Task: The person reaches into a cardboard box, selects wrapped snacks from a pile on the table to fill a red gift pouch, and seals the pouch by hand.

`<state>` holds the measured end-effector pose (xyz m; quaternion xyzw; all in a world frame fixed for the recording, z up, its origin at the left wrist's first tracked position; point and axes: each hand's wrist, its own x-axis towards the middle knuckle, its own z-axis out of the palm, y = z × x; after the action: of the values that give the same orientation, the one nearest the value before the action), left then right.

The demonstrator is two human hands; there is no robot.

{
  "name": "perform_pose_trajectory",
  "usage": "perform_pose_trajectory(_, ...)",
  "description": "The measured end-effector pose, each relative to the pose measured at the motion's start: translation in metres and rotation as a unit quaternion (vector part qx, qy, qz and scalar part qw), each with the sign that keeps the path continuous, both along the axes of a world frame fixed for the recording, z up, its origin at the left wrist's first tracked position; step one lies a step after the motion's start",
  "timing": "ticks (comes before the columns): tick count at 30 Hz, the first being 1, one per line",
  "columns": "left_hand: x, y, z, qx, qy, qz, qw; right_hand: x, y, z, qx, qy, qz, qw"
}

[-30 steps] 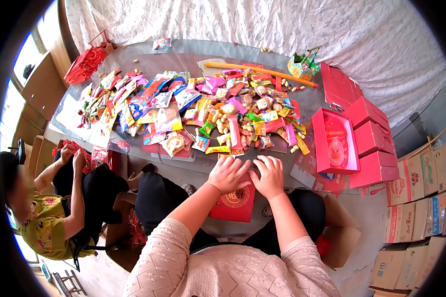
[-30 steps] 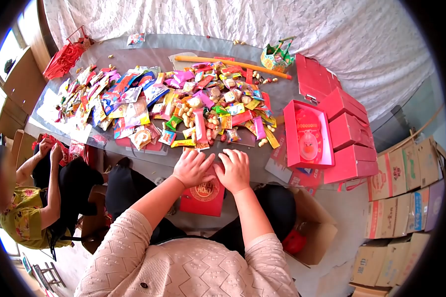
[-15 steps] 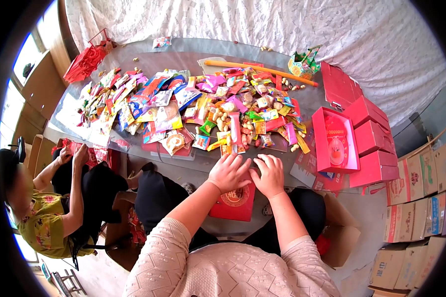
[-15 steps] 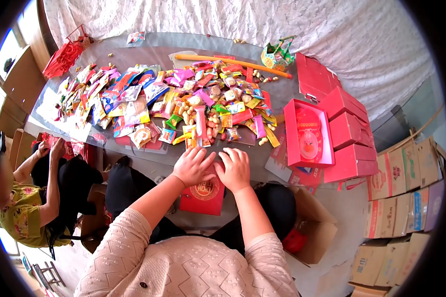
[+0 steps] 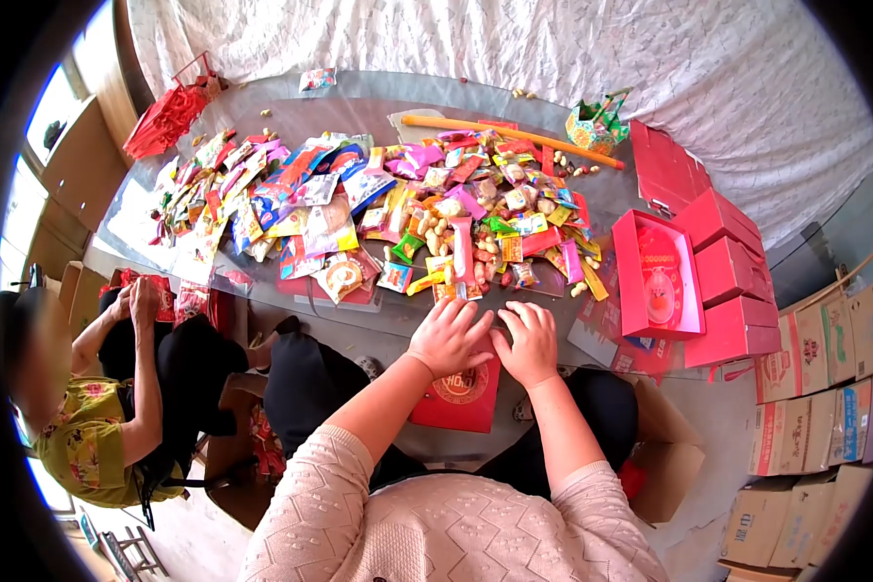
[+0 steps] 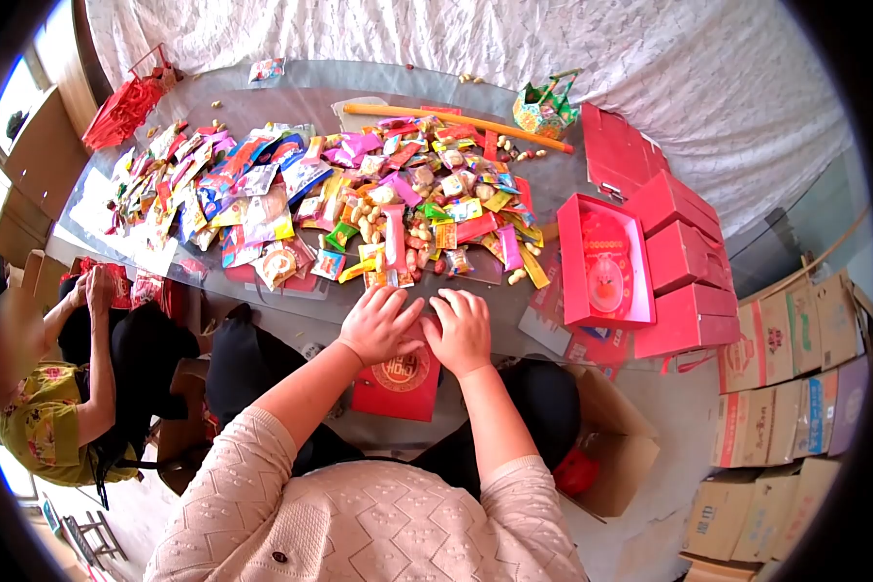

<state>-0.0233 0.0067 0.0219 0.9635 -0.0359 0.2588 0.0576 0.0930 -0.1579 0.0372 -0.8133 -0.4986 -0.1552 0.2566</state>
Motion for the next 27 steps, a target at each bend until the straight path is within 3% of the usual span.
perform_pose_trajectory(14,0.0,-0.001,-0.001,0.0,-0.009,0.004,1.0,0.0,0.001,0.0,-0.001,-0.006,-0.005,1.0)
perform_pose_trajectory(24,0.004,-0.006,0.0,-0.011,0.008,0.029,0.999,0.008,-0.008,0.002,0.01,0.067,0.004,0.998)
perform_pose_trajectory(27,0.005,-0.007,-0.001,0.006,0.01,0.03,0.999,0.025,-0.022,0.034,0.02,-0.008,-0.024,0.999)
